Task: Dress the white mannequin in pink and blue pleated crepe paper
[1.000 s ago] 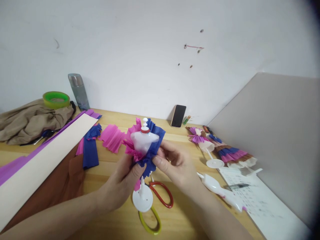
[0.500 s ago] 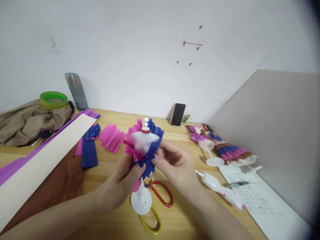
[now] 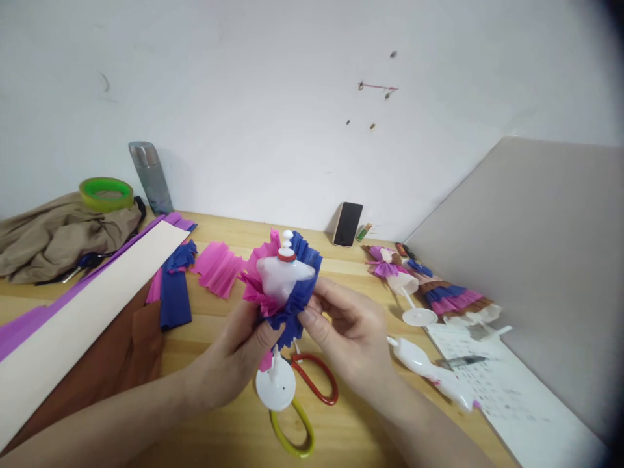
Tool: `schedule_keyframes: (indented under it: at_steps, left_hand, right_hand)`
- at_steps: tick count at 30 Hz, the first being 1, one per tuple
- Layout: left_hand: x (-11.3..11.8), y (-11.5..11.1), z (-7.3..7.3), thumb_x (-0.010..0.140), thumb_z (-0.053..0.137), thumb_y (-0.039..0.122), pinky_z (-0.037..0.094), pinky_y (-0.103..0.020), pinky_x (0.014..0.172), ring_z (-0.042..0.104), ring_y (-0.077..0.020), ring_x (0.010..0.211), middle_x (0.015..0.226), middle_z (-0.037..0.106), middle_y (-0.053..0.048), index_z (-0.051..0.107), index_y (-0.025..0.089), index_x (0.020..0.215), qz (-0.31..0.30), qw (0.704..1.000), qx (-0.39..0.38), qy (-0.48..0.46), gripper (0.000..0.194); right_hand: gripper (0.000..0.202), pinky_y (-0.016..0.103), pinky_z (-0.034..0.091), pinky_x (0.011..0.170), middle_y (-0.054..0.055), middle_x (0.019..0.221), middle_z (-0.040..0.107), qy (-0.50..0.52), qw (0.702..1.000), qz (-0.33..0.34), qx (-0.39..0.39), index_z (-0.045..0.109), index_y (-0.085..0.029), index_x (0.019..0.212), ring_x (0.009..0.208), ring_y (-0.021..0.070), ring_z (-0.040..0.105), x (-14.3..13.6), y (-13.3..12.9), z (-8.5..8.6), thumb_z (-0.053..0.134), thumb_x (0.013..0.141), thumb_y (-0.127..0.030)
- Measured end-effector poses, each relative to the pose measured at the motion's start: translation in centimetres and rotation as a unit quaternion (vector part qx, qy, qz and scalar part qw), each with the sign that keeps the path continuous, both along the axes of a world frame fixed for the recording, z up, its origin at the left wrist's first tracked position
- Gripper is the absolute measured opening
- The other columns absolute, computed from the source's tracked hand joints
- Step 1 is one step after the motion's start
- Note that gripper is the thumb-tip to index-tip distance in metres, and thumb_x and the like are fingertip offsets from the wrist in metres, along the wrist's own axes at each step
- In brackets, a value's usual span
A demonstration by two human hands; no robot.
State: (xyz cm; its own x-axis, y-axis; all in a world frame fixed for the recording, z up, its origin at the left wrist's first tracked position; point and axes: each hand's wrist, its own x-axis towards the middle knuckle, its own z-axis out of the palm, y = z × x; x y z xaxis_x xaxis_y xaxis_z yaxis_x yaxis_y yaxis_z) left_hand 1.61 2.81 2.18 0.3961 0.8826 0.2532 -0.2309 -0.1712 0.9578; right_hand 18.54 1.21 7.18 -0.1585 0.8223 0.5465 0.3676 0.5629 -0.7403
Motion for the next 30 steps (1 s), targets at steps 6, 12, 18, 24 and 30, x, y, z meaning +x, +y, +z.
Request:
schedule_keyframes:
  at_steps: [6,12,18,24,30]
  left_hand:
    - [-0.01,-0.03,0.44,0.09,0.062,0.043,0.052,-0.033,0.095,0.062,-0.0222,0.107,0.11,0.071,-0.006,0.065,0.024,0.118,-0.004,1.0,-0.008,-0.015,0.034]
    - [-0.12,0.12,0.46,0.091,0.061,0.044,0.051,-0.032,0.095,0.062,-0.0218,0.105,0.11,0.071,-0.005,0.066,0.023,0.116,0.015,1.0,-0.008,0.0,0.033]
    - [-0.06,0.32,0.09,0.091,0.06,0.044,0.052,-0.033,0.092,0.061,-0.0212,0.1,0.107,0.07,-0.006,0.066,0.021,0.112,0.003,1.0,-0.013,0.011,0.032]
    - [-0.01,0.35,-0.04,0.091,0.06,0.044,0.049,-0.034,0.098,0.06,-0.0235,0.109,0.116,0.069,-0.007,0.064,0.022,0.119,0.018,0.999,-0.017,0.025,0.036]
    - [0.22,0.57,0.18,0.092,0.059,0.042,0.047,-0.036,0.102,0.057,-0.0261,0.12,0.119,0.069,-0.007,0.06,0.023,0.13,0.028,0.999,0.007,0.025,0.043]
  right_hand:
    - [0.012,0.027,0.038,0.05,-0.001,0.067,0.051,-0.133,0.977,-0.048,0.157,0.06,-0.019,0.099,0.057,0.0135,0.047,0.08,-0.31,0.33,0.056,0.087,-0.017]
    - [0.012,0.028,0.039,0.054,-0.001,0.068,0.053,-0.139,0.986,-0.026,0.088,0.06,-0.018,0.092,0.059,0.0145,0.048,0.47,0.24,0.34,0.054,0.089,-0.028]
    - [0.016,0.027,0.036,0.054,-0.003,0.059,0.046,-0.128,0.989,-0.022,0.066,0.061,-0.018,0.076,0.058,0.0132,0.047,0.46,0.58,0.07,0.056,0.089,-0.025]
    - [0.016,0.026,0.039,0.054,-0.001,0.063,0.054,-0.118,0.991,-0.025,0.057,0.062,-0.019,0.079,0.058,0.0128,0.051,0.14,0.19,0.01,0.053,0.091,-0.021]
    - [0.018,0.029,0.046,0.058,0.005,0.073,0.062,-0.178,0.977,-0.049,0.11,0.06,-0.018,0.084,0.065,0.0163,0.058,0.03,-0.01,-0.56,0.047,0.096,-0.02]
